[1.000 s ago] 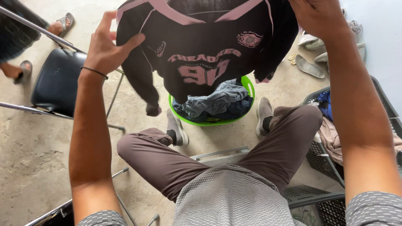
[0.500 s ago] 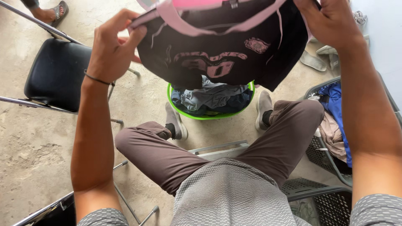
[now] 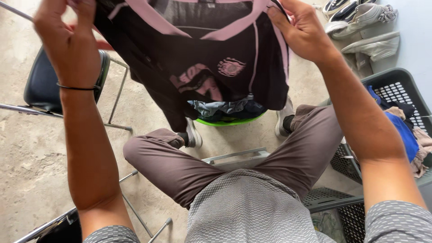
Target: The person sorts through a green laundry basket of clothes, unfolding and checking a black shirt and a blue jersey, then places the black shirt on a wire hanger.
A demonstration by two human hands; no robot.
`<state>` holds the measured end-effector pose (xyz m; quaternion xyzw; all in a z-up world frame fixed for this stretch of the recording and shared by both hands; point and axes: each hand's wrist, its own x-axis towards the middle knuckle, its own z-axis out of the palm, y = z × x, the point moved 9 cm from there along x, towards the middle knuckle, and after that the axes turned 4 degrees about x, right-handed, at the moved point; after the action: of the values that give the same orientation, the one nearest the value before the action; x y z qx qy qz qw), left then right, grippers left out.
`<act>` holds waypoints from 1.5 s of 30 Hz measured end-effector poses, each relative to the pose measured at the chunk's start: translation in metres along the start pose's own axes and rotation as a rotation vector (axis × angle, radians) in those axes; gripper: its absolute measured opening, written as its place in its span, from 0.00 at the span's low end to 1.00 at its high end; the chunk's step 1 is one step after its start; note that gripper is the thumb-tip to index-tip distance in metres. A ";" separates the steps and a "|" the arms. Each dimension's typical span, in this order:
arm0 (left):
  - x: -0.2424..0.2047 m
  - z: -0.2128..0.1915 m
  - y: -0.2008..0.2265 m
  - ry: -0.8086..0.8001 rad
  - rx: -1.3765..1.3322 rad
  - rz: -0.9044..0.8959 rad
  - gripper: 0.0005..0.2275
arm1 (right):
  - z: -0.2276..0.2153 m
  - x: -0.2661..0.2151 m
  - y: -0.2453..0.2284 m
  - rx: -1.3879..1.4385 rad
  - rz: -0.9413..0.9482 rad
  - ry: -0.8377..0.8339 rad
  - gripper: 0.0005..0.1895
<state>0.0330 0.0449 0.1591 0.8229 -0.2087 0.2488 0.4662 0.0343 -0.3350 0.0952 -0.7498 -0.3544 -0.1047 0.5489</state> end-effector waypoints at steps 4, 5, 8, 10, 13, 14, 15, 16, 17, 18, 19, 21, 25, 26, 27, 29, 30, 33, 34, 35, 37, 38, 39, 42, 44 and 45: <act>0.003 -0.014 0.004 0.048 -0.004 0.005 0.07 | 0.012 0.004 0.027 0.049 0.228 0.021 0.14; 0.002 -0.014 0.005 0.052 0.001 -0.014 0.07 | 0.013 0.004 0.028 0.058 0.210 0.010 0.13; -0.001 -0.006 0.002 0.061 0.019 -0.116 0.08 | 0.009 0.000 0.028 0.044 0.131 -0.015 0.12; -0.009 0.012 0.003 -0.024 -0.101 -0.098 0.08 | 0.001 -0.008 0.038 -0.063 0.141 -0.011 0.11; -0.017 0.059 -0.015 -0.140 -0.287 -0.172 0.06 | -0.021 -0.028 0.067 -0.284 0.279 0.015 0.09; -0.019 0.077 -0.025 -0.171 -0.345 -0.226 0.05 | -0.029 -0.035 0.078 -0.314 0.336 0.024 0.10; -0.023 0.093 -0.034 -0.194 -0.384 -0.272 0.06 | -0.037 -0.043 0.089 -0.343 0.394 0.031 0.11; -0.026 0.109 -0.041 -0.219 -0.423 -0.316 0.06 | -0.043 -0.049 0.093 -0.357 0.372 0.048 0.11; -0.028 0.123 -0.045 -0.233 -0.448 -0.316 0.06 | -0.047 -0.055 0.097 -0.370 0.349 0.064 0.10; -0.031 0.135 -0.049 -0.247 -0.472 -0.318 0.06 | -0.050 -0.061 0.101 -0.382 0.327 0.078 0.10; -0.034 0.144 -0.053 -0.262 -0.497 -0.320 0.05 | -0.052 -0.069 0.105 -0.352 0.325 0.092 0.09; -0.038 0.153 -0.066 -0.270 -0.451 -0.340 0.06 | -0.057 -0.080 0.109 -0.296 0.316 0.124 0.08; -0.055 0.163 -0.091 -0.326 -0.462 -0.381 0.06 | -0.062 -0.092 0.121 -0.363 0.451 0.186 0.08; -0.060 0.161 -0.099 -0.335 -0.409 -0.390 0.05 | -0.060 -0.095 0.126 -0.383 0.492 0.180 0.08; -0.066 0.158 -0.108 -0.344 -0.356 -0.398 0.05 | -0.058 -0.097 0.132 -0.403 0.533 0.173 0.08; -0.085 0.152 -0.131 -0.348 -0.259 -0.453 0.05 | -0.035 -0.098 0.148 -0.309 0.506 0.117 0.08; -0.094 0.148 -0.145 -0.344 -0.215 -0.491 0.06 | -0.021 -0.099 0.157 -0.264 0.489 0.092 0.08; -0.129 0.139 -0.196 -0.326 0.024 -0.542 0.06 | 0.025 -0.116 0.192 -0.287 0.481 0.052 0.09; -0.145 0.138 -0.214 -0.319 0.123 -0.549 0.07 | 0.039 -0.126 0.202 -0.271 0.450 0.047 0.09; -0.162 0.141 -0.233 -0.332 0.155 -0.557 0.06 | 0.051 -0.138 0.217 -0.260 0.463 0.018 0.10; -0.200 0.158 -0.267 -0.351 0.173 -0.564 0.07 | 0.076 -0.162 0.247 -0.238 0.490 -0.038 0.12; -0.218 0.166 -0.281 -0.360 0.155 -0.563 0.07 | 0.085 -0.178 0.261 -0.228 0.507 -0.066 0.12; -0.239 0.178 -0.298 -0.393 0.117 -0.625 0.07 | 0.092 -0.193 0.275 -0.217 0.524 -0.093 0.12; -0.291 0.211 -0.333 -0.460 -0.034 -0.807 0.08 | 0.116 -0.256 0.323 -0.147 0.780 -0.209 0.12; -0.313 0.228 -0.349 -0.486 -0.122 -0.904 0.09 | 0.120 -0.279 0.344 -0.170 0.810 -0.254 0.13; -0.320 0.236 -0.357 -0.496 -0.155 -0.942 0.09 | 0.122 -0.288 0.353 -0.182 0.827 -0.275 0.14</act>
<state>0.0363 0.0453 -0.3753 0.8246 0.0614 -0.2053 0.5236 0.0249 -0.3976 -0.3725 -0.8807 -0.0839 0.1934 0.4242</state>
